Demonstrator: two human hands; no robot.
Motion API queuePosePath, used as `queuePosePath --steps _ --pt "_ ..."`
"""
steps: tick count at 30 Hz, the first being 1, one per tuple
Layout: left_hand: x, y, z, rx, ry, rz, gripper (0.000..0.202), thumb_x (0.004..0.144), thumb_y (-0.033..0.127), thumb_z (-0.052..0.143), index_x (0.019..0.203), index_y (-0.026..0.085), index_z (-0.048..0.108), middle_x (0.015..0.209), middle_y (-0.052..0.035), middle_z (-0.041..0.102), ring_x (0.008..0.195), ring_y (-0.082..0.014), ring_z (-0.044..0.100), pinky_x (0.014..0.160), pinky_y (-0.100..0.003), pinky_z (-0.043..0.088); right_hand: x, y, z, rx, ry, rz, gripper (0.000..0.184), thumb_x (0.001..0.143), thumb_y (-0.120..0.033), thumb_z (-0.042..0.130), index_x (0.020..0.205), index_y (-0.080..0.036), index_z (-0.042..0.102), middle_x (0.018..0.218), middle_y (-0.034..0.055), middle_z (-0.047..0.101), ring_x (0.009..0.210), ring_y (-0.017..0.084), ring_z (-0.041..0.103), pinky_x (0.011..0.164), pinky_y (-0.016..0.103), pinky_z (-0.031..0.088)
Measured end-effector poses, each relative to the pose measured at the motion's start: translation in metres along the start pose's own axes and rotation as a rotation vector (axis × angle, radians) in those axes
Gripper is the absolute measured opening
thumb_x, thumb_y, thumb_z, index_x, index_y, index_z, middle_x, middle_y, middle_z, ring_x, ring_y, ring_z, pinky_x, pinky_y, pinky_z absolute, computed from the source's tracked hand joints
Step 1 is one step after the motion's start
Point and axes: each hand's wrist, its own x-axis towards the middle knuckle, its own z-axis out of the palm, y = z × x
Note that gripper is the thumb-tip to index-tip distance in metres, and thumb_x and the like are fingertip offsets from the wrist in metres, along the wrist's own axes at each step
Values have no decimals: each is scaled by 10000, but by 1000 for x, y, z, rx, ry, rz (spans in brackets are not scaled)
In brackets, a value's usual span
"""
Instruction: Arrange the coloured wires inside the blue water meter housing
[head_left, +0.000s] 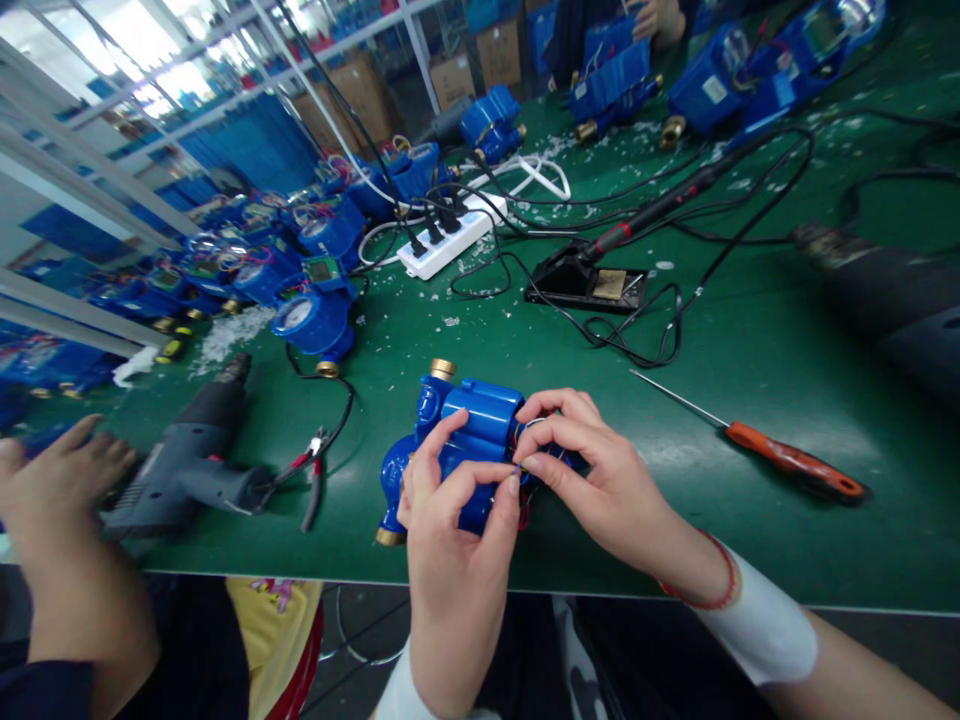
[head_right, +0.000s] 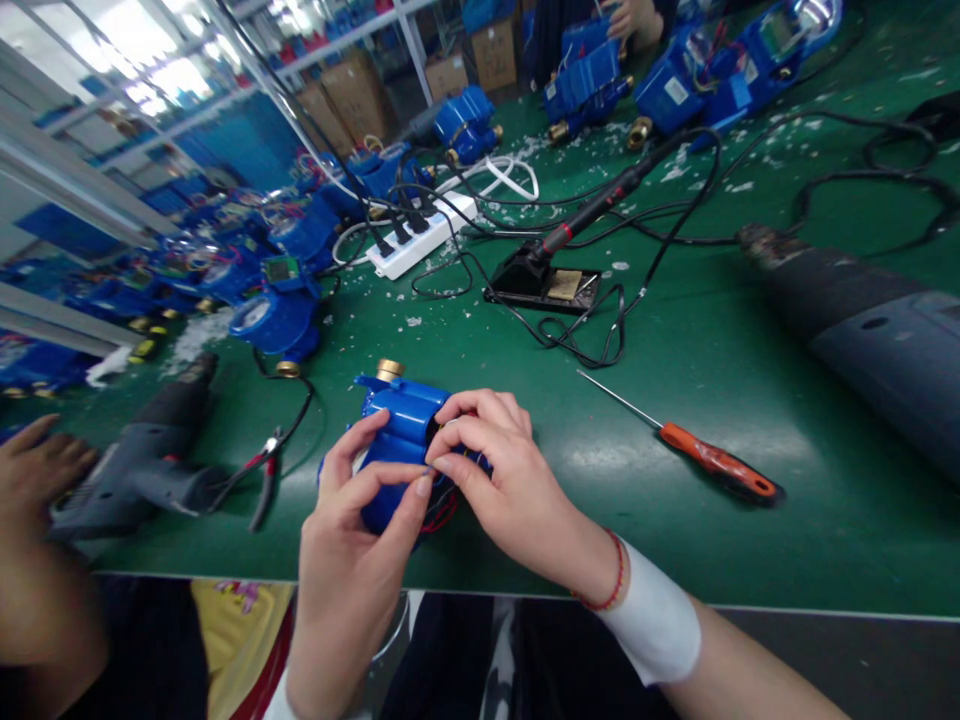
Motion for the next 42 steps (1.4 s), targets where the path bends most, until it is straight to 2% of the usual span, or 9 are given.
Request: queuePosePath --steps 5,10,13,18,21,25,28,33,42 --pt "0 -1 0 0 17 2 116 810 207 660 745 295 698 1300 -31 536 1229 -317 501 986 -612 357 -2 1 0 -47 35 -22 129 894 -81 566 879 -207 590 1103 17 523 1095 170 455 942 363 356" --pt "1 -1 1 2 41 25 103 787 214 690 726 297 702 1271 -30 572 1173 -333 542 952 -633 380 -19 -6 5 -364 327 -179 109 860 -87 568 946 -148 545 1058 76 498 1021 202 452 883 382 368" --pt "3 1 0 44 29 67 108 776 187 701 719 278 702 1262 -45 583 1170 -331 528 952 -618 379 -27 -7 11 -426 296 -177 89 851 -119 572 919 -151 525 974 72 536 938 218 462 815 405 368" --pt "9 9 -6 96 -58 149 145 823 172 638 715 250 698 1218 -73 601 1160 -311 506 958 -576 385 -26 -5 15 -494 273 -181 152 845 -109 602 947 -187 521 1008 58 595 950 233 446 824 422 340" --pt "18 9 -12 142 -94 211 137 859 188 596 803 264 695 1229 -69 589 1167 -289 496 976 -554 372 -23 -4 12 -433 293 -148 127 870 -103 596 912 -209 540 935 20 632 908 212 467 803 405 340" --pt "37 5 -12 243 -185 411 194 851 172 617 968 308 690 1387 -65 479 1289 -302 369 1013 -558 310 -22 0 5 -225 306 -44 75 897 -151 595 881 -224 585 866 6 636 892 202 500 809 399 373" --pt "50 6 -7 276 -289 500 186 826 155 655 920 307 705 1435 -58 456 1325 -320 322 997 -584 294 -20 2 0 -77 278 34 54 896 -179 599 874 -228 607 864 4 623 893 194 522 810 378 389" --pt "59 10 -3 290 -311 480 138 790 137 692 730 260 683 1404 -43 522 1308 -338 369 942 -597 312 -15 4 -6 52 253 123 85 896 -246 596 825 -211 628 825 1 613 833 175 546 776 334 397" --pt "59 6 -6 143 -387 344 151 830 131 617 718 231 636 1330 -57 573 1256 -312 442 982 -592 329 -5 7 -4 87 238 265 165 894 -275 561 759 -183 590 723 -11 550 702 143 501 656 281 375"
